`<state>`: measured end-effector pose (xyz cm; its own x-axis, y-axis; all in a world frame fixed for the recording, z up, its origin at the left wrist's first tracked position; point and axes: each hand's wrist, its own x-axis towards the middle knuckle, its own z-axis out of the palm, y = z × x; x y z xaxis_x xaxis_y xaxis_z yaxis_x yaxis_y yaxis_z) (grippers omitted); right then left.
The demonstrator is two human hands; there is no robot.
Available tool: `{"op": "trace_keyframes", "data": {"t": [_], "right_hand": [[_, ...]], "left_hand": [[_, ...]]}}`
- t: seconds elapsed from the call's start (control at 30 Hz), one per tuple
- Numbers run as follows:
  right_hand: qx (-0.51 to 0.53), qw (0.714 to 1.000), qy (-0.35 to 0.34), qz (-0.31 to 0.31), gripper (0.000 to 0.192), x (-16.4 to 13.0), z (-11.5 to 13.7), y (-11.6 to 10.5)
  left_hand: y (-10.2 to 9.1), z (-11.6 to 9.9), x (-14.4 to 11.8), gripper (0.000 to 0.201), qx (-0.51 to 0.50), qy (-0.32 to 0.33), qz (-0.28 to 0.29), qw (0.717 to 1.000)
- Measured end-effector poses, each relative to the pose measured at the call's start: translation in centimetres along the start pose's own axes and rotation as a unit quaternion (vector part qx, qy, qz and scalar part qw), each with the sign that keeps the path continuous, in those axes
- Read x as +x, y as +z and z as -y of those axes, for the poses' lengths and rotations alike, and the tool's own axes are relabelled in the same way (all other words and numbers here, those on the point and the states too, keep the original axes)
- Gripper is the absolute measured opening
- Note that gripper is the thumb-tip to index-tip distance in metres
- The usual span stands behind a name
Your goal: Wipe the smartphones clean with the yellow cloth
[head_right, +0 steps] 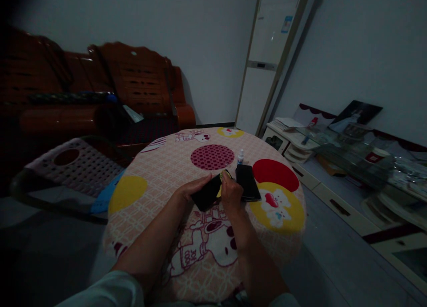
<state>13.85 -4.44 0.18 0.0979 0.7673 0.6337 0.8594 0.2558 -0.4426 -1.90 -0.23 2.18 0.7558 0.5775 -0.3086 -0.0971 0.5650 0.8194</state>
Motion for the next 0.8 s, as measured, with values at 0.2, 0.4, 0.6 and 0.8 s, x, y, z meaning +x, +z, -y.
{"op": "trace_keyframes", "data": {"t": [0.2, 0.4, 0.6, 0.8], "right_hand": [[0.028, 0.999, 0.006, 0.028, 0.038, -0.3, 0.6, 0.3], [0.060, 0.986, -0.055, 0.142, 0.035, -1.3, 3.0, 0.7], [0.070, 0.964, -0.145, 0.211, 0.031, -1.9, 4.6, 1.0], [0.048, 0.965, -0.141, 0.217, 0.031, -1.8, 4.1, 0.8]], "left_hand": [[0.2, 0.2, 0.6, 0.063, -0.039, 0.024, 0.007, 0.999], [-0.1, -0.3, 1.1, 0.072, -0.101, 0.001, -0.052, 0.994], [-1.2, -0.5, 1.3, 0.084, -0.168, 0.072, -0.027, 0.983], [-2.3, -0.6, 1.0, 0.083, -0.173, 0.108, -0.043, 0.978]]}}
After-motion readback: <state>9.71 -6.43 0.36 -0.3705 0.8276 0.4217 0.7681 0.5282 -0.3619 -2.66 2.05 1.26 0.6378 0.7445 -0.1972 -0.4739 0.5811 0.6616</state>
